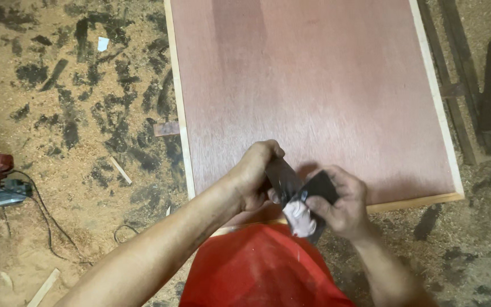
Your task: The person opens a tin of wood filler, stirs it with a wooden stick, and scoops filler onto a flat spreader. They then spread the filler along the edge of a framed wooden panel, working the filler into the seam by hand and with the spreader.
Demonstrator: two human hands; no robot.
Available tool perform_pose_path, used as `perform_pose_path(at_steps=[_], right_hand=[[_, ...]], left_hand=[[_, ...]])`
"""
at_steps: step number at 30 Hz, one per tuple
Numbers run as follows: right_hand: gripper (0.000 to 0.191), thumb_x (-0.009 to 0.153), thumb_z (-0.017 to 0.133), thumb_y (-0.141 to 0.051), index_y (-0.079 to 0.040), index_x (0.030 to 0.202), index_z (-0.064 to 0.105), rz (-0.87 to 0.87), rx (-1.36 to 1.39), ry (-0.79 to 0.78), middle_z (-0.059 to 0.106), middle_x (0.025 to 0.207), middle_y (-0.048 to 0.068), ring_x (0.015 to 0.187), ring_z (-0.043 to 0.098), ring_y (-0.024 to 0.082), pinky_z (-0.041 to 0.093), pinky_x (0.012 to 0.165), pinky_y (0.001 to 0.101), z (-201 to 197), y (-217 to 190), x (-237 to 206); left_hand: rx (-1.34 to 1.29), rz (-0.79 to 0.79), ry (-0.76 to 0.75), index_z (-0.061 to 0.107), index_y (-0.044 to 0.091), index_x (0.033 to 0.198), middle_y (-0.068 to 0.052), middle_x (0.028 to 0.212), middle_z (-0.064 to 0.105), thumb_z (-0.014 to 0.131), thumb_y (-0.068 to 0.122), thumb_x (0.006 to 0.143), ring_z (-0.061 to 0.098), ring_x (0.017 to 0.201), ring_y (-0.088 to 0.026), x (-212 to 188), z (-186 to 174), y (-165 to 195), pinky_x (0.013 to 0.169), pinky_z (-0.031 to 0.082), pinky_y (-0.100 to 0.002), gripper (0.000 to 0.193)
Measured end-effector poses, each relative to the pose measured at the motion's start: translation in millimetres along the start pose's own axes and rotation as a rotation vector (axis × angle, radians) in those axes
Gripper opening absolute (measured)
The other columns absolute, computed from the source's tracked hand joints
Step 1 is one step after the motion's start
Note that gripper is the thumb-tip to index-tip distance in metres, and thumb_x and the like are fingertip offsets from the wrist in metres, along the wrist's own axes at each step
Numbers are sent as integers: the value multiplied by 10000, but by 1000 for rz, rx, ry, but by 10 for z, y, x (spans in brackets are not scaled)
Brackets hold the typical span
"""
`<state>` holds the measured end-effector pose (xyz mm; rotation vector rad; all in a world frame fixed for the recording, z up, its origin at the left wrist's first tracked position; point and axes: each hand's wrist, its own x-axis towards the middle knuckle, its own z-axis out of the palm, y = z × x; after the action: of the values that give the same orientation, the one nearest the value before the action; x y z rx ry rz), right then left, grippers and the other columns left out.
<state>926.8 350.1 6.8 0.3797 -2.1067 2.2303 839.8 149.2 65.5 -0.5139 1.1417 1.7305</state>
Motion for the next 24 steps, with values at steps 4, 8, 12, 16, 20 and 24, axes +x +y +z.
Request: perform_pose_path(at_steps=[4, 8, 12, 16, 20, 24], right_hand=[[377, 915, 748, -414, -55, 1007, 680, -17, -185, 10, 685, 790, 38, 595, 631, 103, 540, 484, 231, -115, -11, -198], [318, 954, 715, -341, -50, 1060, 643, -2, -371, 112, 672, 858, 55, 663, 638, 113, 556, 557, 237, -216, -230, -316], [264, 993, 683, -268, -45, 1112, 606, -63, -323, 606, 659, 925, 72, 731, 644, 122, 571, 630, 243, -297, -589, -254], [219, 1033, 650, -196, -40, 1164, 569, -393, -404, 790, 646, 993, 89, 799, 651, 132, 587, 704, 249, -189, -903, -182], [224, 1026, 588, -206, -59, 1190, 548, -712, -688, 812, 654, 1015, 102, 802, 638, 149, 569, 666, 253, 174, -924, -19], [183, 1043, 575, -192, -94, 1197, 570, -992, -690, 705, 659, 1045, 76, 899, 633, 162, 585, 695, 275, 511, -728, 102]], left_hand=[[32, 14, -27, 448, 1, 936, -142, 677, 615, 336, 235, 950, 489, 408, -161, 14, -57, 124, 351, 420, -267, 260], [-15, 132, -116, 506, -91, 985, -198, 736, 640, 336, 242, 949, 602, 484, -200, 40, -109, 282, 418, 551, -259, 376], [-284, 290, -192, 495, 16, 1035, -207, 934, 655, 435, 164, 925, 739, 735, -256, -24, -178, 239, 616, 643, -305, 194], [-531, 392, -509, 510, -11, 1088, -202, 1025, 639, 508, 128, 923, 745, 853, -262, -102, -157, 77, 769, 676, -348, 216], [-606, 475, -667, 540, -24, 1161, -217, 1076, 666, 519, 122, 890, 752, 891, -285, -175, 9, -100, 729, 655, -348, 309], [-674, 463, -607, 559, -81, 1288, -233, 1127, 667, 542, 60, 936, 744, 887, -275, -261, 162, -266, 726, 649, -331, 380]])
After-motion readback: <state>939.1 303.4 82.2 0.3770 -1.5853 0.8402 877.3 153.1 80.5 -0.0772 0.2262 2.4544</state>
